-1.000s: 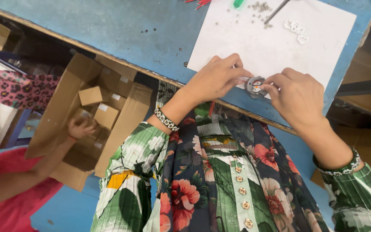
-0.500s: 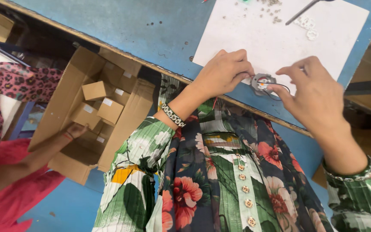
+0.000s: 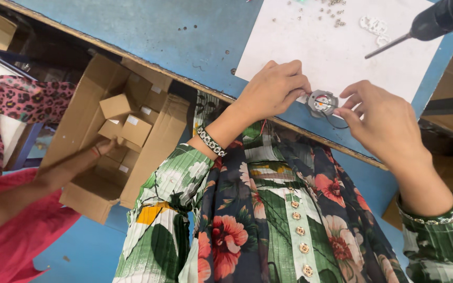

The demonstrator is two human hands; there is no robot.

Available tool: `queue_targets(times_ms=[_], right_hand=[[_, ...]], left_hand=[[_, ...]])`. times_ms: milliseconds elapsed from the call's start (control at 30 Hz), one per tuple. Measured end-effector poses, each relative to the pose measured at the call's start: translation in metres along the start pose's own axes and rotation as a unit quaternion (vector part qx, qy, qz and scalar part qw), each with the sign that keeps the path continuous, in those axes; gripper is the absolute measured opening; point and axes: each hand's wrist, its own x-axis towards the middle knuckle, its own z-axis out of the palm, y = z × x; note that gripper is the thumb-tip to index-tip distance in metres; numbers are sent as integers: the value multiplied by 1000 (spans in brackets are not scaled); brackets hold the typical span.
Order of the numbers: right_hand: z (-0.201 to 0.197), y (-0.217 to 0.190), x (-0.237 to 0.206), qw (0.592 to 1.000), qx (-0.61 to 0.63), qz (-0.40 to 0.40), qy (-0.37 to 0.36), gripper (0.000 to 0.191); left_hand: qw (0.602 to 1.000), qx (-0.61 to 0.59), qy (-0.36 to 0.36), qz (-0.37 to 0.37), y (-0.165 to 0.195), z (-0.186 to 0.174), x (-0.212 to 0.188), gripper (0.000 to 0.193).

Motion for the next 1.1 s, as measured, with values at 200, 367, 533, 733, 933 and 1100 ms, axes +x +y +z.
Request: queue_targets(times_ms=[200,367,533,733,933,1100], right_hand=[[3,-12,-1,998,-60,-3,30,14],[-5,-17,2,998,-54,-17,37,5],[-1,-17,3,992,-103,-56,42,6],[6,-10,-7,995,-72,-50,43,10],[11,-13,-12,993,-100,-40,58,11],[13,-16,-10,995,-58,-56,53,9]], left_hand=[[1000,-2,0,0,0,-1,0,5],[1000,-2,-5,-5,3,0,0,5],[1000,1,3,4,5,2,-1,5],[1000,4,15,11,6,4,-3,5],[1000,18,10,22,6,5,-5,6],[999,31,10,22,4,6,-5,6]])
